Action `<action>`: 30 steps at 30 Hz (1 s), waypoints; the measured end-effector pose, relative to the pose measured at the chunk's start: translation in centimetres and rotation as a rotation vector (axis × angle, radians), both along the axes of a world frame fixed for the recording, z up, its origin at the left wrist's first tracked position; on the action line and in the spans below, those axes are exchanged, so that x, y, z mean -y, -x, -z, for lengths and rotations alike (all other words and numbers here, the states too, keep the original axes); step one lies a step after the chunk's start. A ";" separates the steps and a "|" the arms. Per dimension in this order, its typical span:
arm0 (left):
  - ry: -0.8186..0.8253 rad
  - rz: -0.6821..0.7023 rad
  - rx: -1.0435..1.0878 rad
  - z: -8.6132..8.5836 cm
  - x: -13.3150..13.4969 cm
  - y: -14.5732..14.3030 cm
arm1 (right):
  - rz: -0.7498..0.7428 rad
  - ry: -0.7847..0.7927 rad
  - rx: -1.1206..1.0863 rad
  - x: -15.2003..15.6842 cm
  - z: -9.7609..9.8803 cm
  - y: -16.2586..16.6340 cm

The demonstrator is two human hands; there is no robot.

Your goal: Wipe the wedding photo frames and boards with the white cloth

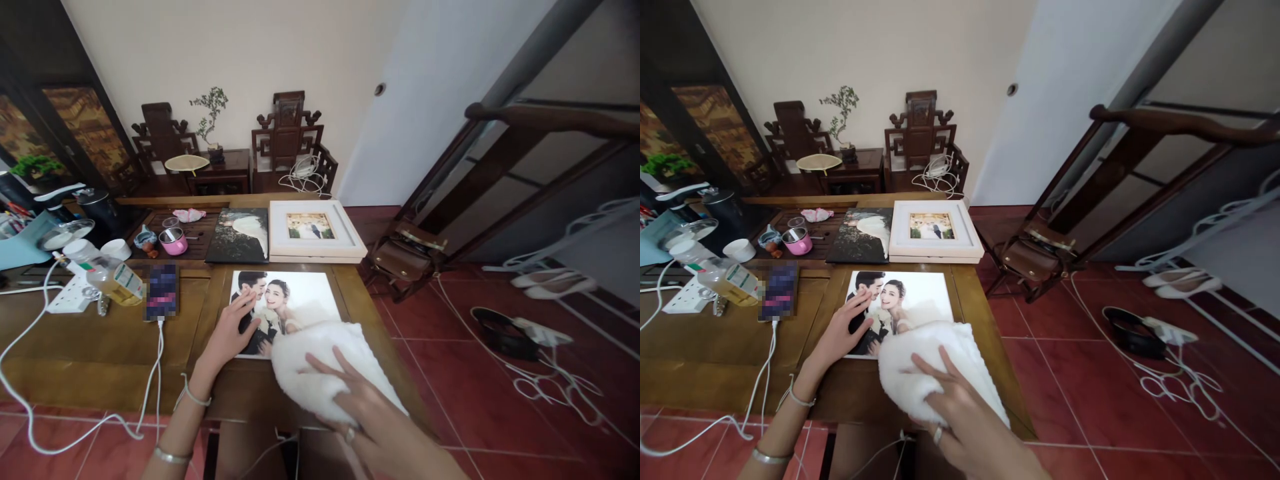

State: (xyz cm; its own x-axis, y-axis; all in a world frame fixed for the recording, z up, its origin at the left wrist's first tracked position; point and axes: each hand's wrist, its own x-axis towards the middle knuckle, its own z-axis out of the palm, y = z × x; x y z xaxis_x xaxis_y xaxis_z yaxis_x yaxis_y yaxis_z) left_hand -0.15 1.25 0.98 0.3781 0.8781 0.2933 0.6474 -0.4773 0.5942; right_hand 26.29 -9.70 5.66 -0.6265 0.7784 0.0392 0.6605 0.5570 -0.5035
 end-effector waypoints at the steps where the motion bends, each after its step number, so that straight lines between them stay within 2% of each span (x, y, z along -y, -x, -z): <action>1: 0.000 0.004 0.000 0.0 0.0 0.0 | 0.017 -0.009 -0.005 -0.9 0.1 0.0; 6: -0.005 0.020 0.020 0.0 -0.1 0.1 | 0.099 -0.081 -0.030 -8.1 0.7 0.4; 10: 0.004 0.012 0.052 -0.1 -0.2 0.2 | 0.135 -0.093 -0.043 -13.8 0.5 0.8; 13: 0.010 0.013 0.075 -0.1 -0.2 0.1 | 0.188 -0.107 -0.061 -16.5 0.4 1.0; 16: 0.015 -0.003 0.083 -0.1 -0.2 0.1 | 0.235 -0.119 -0.079 -17.4 0.7 1.1; 20: 0.013 -0.008 0.088 0.0 -0.3 0.2 | 0.222 -0.148 -0.087 -14.9 1.6 1.2; 26: 0.009 -0.017 0.086 0.0 -0.3 0.0 | 0.126 -0.215 -0.076 -4.5 2.4 0.9; 30: -0.001 -0.005 0.071 -0.1 -0.3 0.0 | -0.079 -0.194 -0.046 0.6 2.1 1.1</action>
State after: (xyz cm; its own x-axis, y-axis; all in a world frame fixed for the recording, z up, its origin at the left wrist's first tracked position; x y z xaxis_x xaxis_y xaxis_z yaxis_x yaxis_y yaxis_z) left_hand -0.11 1.54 1.12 0.3517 0.8796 0.3204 0.6060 -0.4748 0.6382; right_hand 25.22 -10.28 3.55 -0.6791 0.7022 0.2138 0.5898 0.6953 -0.4107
